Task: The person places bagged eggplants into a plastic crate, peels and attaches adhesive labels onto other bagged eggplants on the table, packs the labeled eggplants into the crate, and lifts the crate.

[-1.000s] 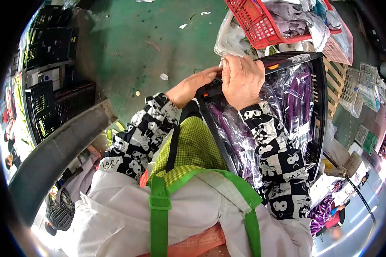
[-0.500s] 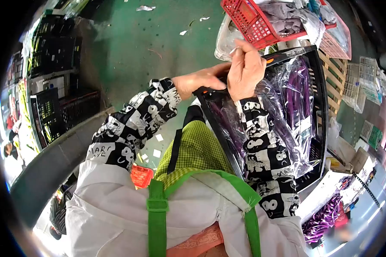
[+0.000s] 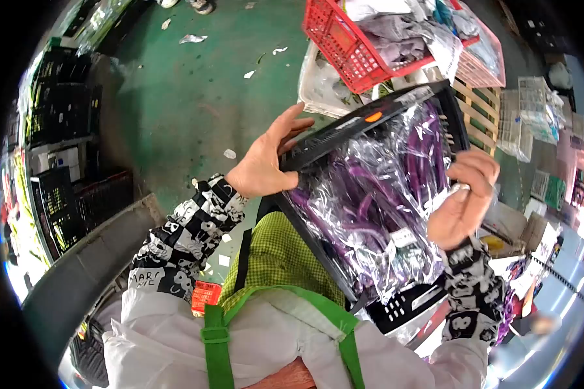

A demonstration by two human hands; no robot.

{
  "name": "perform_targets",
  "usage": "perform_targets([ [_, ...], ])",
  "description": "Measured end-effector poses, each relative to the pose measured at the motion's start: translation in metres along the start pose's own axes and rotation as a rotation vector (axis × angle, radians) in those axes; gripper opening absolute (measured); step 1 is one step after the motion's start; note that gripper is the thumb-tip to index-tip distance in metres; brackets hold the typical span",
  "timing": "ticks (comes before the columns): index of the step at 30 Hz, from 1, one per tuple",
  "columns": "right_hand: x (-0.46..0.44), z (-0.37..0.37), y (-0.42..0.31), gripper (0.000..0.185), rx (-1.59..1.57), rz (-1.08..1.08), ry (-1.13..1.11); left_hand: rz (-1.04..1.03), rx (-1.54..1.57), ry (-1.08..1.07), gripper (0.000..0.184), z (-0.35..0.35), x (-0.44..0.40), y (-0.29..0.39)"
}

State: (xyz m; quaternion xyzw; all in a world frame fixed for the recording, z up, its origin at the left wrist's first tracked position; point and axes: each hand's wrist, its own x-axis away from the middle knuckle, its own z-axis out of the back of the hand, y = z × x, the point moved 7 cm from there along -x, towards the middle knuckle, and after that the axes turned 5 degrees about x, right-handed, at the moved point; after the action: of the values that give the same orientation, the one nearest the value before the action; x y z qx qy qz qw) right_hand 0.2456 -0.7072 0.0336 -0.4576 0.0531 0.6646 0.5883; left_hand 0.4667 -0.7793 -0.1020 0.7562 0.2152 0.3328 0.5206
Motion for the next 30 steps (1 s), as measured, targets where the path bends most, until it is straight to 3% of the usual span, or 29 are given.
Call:
perform_targets([
  [2, -0.012, -0.102, 0.011, 0.009, 0.156, 0.106, -0.199, -0.076, -0.006, -0.056, 0.101, -0.004, 0.0, -0.004],
  [3, -0.014, -0.16, 0.009, 0.009, 0.291, 0.308, -0.535, -0.043, 0.002, -0.045, 0.101, -0.001, 0.005, -0.009],
  [5, -0.029, -0.152, -0.013, 0.009, 0.179, 0.257, -0.182, 0.028, 0.168, -0.059, 0.098, 0.018, -0.001, -0.01],
  [6, -0.026, -0.156, -0.011, 0.01, 0.193, 0.24, -0.255, -0.027, 0.096, -0.128, 0.099, 0.013, -0.003, -0.008],
  [10, -0.015, -0.161, 0.007, 0.015, 0.172, 0.167, -0.392, 0.033, 0.298, -0.061, 0.08, 0.016, -0.005, -0.034],
  [13, -0.007, -0.158, 0.02, 0.016, 0.082, 0.112, -0.402, 0.019, 0.738, -0.122, 0.067, 0.005, -0.004, -0.032],
  [14, -0.008, -0.15, 0.026, 0.017, -0.004, 0.061, -0.374, 0.159, 0.251, -0.044, 0.066, 0.012, -0.005, -0.035],
  [15, -0.013, -0.138, 0.024, 0.014, -0.263, -0.027, -0.325, 0.15, 0.23, -0.089, 0.066, 0.012, -0.005, -0.028],
  [17, -0.018, -0.077, 0.005, 0.012, -0.292, -0.062, -0.297, 0.213, 0.217, -0.072, 0.062, 0.007, -0.01, -0.024],
  [19, -0.011, -0.002, -0.017, 0.019, -0.096, -0.077, -0.243, 0.156, -0.027, -0.126, 0.061, -0.001, -0.033, -0.013],
  [21, 0.03, 0.077, -0.018, 0.026, 0.168, -0.297, -0.139, 0.084, 0.008, -0.149, 0.056, -0.022, -0.056, 0.004],
  [23, 0.121, 0.153, 0.007, 0.032, 0.423, -0.628, -0.054, 0.083, -0.169, -0.172, 0.049, -0.035, -0.089, 0.006],
  [24, 0.169, 0.192, 0.011, 0.033, 0.437, -0.92, 0.111, -0.023, -0.277, -0.121, 0.038, -0.046, -0.1, 0.014],
  [25, 0.222, 0.231, 0.013, 0.036, 0.591, -1.003, 0.17, -0.061, -0.37, -0.145, 0.032, -0.048, -0.118, -0.003],
  [26, 0.264, 0.262, 0.006, 0.04, 0.92, -0.94, 0.06, -0.051, -0.498, -0.091, 0.029, -0.053, -0.123, -0.003],
  [27, 0.32, 0.289, 0.001, 0.039, 1.156, -1.06, -0.033, -0.042, -0.623, -0.03, 0.027, -0.059, -0.126, -0.004],
  [29, 0.441, 0.314, 0.011, 0.03, 0.361, -1.567, 0.284, -0.086, -0.792, -0.077, 0.026, -0.05, -0.137, -0.029],
  [30, 0.456, 0.314, 0.008, 0.029, 0.216, -1.676, 0.295, 0.189, -0.627, -0.152, 0.023, -0.059, -0.124, -0.014],
])
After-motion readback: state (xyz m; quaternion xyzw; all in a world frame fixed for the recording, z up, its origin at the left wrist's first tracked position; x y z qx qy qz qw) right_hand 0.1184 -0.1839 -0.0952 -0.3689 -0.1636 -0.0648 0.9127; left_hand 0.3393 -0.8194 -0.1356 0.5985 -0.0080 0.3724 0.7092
